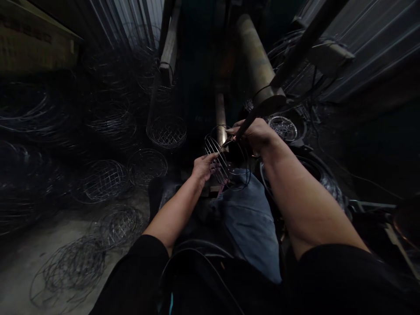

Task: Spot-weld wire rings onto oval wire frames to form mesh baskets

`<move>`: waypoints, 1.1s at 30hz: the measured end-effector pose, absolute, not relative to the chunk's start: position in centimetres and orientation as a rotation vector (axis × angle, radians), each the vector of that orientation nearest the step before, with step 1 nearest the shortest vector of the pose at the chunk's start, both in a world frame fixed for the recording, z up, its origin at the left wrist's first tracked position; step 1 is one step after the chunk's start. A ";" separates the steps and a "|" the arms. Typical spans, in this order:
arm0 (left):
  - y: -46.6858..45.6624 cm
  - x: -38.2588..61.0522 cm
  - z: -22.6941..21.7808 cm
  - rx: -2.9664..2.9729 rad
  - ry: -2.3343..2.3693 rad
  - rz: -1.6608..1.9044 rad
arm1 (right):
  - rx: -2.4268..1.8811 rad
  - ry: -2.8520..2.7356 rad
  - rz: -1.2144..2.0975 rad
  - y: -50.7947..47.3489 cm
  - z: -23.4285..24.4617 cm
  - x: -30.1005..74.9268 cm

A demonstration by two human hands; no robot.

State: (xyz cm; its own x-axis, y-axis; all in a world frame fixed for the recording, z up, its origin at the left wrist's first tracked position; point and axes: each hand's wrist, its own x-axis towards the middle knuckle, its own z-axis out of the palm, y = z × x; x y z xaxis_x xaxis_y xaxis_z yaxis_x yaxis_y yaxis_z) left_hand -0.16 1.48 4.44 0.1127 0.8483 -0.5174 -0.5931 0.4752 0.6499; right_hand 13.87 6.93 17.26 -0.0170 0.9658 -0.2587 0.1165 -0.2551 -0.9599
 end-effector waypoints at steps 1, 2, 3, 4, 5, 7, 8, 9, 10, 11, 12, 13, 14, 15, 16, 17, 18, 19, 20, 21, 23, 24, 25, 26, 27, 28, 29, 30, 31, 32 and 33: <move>1.5 -0.2 4.4 0.314 0.986 1.077 | -1.451 -1.169 1.361 6.6 17.2 14.1; 1.6 -0.2 4.5 0.312 0.987 1.070 | -1.439 -1.151 1.348 6.2 17.1 14.5; 1.6 -0.3 4.5 0.308 0.986 1.065 | -1.433 -1.131 1.336 5.7 16.9 14.9; 1.6 -0.3 4.7 0.305 0.985 1.063 | -1.434 -1.106 1.321 5.2 16.8 15.4; 1.5 -0.4 4.8 0.303 0.982 1.062 | -1.438 -1.080 1.307 4.5 16.6 15.9; 1.4 -0.4 5.1 0.304 0.975 1.059 | -1.439 -1.039 1.277 2.9 16.2 16.9; 1.4 -0.4 5.2 0.303 0.974 1.056 | -1.436 -1.025 1.258 2.1 16.0 17.3; 1.3 -0.4 5.2 0.302 0.976 1.054 | -1.434 -1.014 1.234 1.2 15.9 17.7; 1.2 -0.3 5.3 0.299 0.980 1.054 | -1.435 -1.005 1.210 0.4 15.8 18.1; 1.2 -0.3 5.2 0.296 0.983 1.055 | -1.439 -0.991 1.189 -0.5 15.7 18.4; 1.1 -0.2 5.2 0.293 0.986 1.059 | -1.444 -0.969 1.169 -1.3 15.6 18.7; 1.1 -0.1 5.1 0.291 0.987 1.061 | -1.452 -0.944 1.153 -2.2 15.5 19.0; 1.0 0.0 5.1 0.290 0.986 1.064 | -1.463 -0.922 1.138 -3.0 15.4 19.3; 1.0 0.0 5.0 0.290 0.986 1.064 | -1.476 -0.909 1.127 -3.9 15.2 19.5; 1.0 0.0 5.0 0.291 0.989 1.063 | -1.490 -0.904 1.122 -4.8 14.9 19.6; 0.9 0.0 5.0 0.293 0.997 1.060 | -1.505 -0.907 1.125 -5.9 14.6 19.6; 0.9 -0.1 5.1 0.297 1.008 1.056 | -1.522 -0.919 1.122 -7.0 14.2 19.5; 0.8 -0.1 5.2 0.302 1.021 1.055 | -1.543 -0.949 1.107 -8.2 13.7 19.1; 0.6 -0.1 5.4 0.310 1.037 1.058 | -1.560 -1.005 1.076 -9.5 13.3 18.6; 0.4 -0.1 5.5 0.321 1.051 1.066 | -1.568 -1.087 1.029 -10.8 12.7 17.8; -0.4 0.1 5.9 0.354 1.072 1.102 | -1.541 -1.339 0.903 -13.2 11.7 15.8; -0.9 0.4 6.0 0.383 1.084 1.141 | -1.508 -1.483 0.828 -14.1 11.1 14.7; -1.6 0.7 6.1 0.417 1.098 1.190 | -1.478 -1.625 0.739 -14.9 10.6 13.6; -2.5 1.0 6.1 0.455 1.112 1.241 | -1.472 -1.738 0.624 -15.4 10.0 12.5; -3.4 1.4 6.2 0.495 1.124 1.286 | -1.503 -1.819 0.496 -15.6 9.5 11.6; -4.4 1.8 6.2 0.532 1.135 1.317 | -1.578 -1.867 0.372 -15.7 9.1 10.7; -5.5 2.0 6.3 0.566 1.146 1.326 | -1.689 -1.884 0.270 -15.7 8.8 9.9; -6.6 2.2 6.5 0.593 1.162 1.317 | -1.819 -1.889 0.206 -15.6 8.6 9.3; -7.7 2.3 6.8 0.622 1.179 1.304 | -1.943 -1.900 0.188 -15.5 8.6 8.9; -8.6 2.3 7.3 0.652 1.205 1.288 | -2.035 -1.921 0.193 -15.4 8.8 8.6; -9.4 2.2 7.9 0.676 1.243 1.289 | -2.086 -1.948 0.188 -15.3 9.2 8.6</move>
State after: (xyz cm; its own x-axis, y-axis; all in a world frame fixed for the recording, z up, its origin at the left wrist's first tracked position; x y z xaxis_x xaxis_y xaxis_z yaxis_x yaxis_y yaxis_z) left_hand 2.24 -9.39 7.89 -0.1694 0.9406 -0.2941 -0.3279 0.2276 0.9169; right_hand 8.57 -15.31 9.20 0.0822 0.9921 0.0951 0.9555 -0.0513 -0.2906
